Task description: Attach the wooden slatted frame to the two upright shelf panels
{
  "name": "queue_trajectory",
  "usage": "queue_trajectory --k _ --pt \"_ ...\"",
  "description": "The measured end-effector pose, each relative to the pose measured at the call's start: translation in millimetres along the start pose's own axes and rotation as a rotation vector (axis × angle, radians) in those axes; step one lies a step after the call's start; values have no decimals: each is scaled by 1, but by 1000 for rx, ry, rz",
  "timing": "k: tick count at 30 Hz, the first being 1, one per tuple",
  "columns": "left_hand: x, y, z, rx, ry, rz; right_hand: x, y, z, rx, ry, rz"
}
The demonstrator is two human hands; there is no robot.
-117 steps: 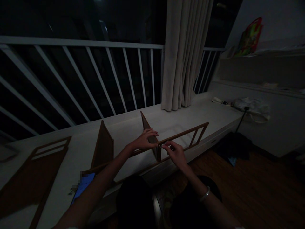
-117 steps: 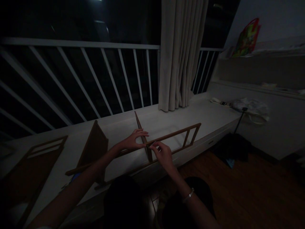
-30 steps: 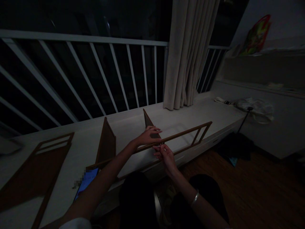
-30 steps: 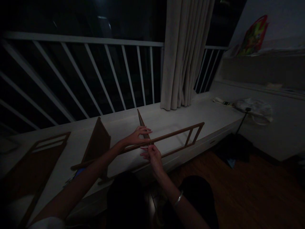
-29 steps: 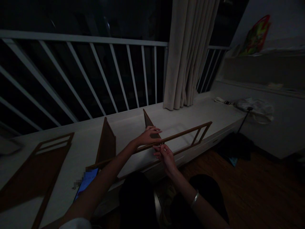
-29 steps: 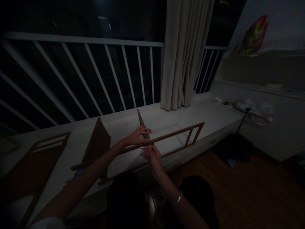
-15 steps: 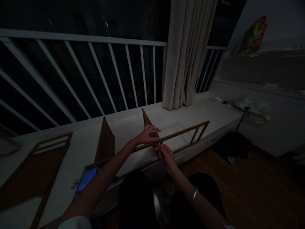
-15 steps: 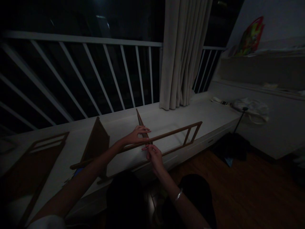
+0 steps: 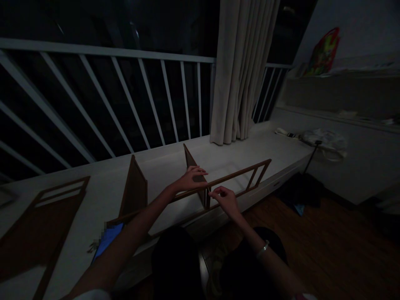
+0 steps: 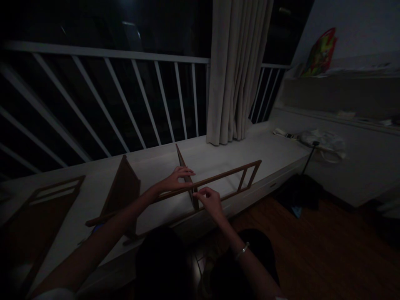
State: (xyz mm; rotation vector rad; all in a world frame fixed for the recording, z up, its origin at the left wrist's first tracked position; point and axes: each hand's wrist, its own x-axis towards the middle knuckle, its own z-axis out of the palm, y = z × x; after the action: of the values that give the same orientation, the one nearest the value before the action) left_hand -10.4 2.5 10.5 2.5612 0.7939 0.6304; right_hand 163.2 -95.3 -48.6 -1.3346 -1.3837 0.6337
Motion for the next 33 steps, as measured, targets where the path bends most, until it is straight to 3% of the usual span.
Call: queue_trajectory --k 5,8,17,20,33 --pt "0 -2 0 -2 7 4 7 -27 -29 -453 -78 -334" --pt "0 -3 0 1 12 10 11 -43 -40 -625 -122 -427" --pt "0 -2 2 32 19 8 2 -38 -33 -666 12 -336" --pt "0 -4 3 36 23 13 1 -41 -34 -695 21 -368" --pt "0 -3 3 14 28 17 19 -55 -45 -817 -193 -544"
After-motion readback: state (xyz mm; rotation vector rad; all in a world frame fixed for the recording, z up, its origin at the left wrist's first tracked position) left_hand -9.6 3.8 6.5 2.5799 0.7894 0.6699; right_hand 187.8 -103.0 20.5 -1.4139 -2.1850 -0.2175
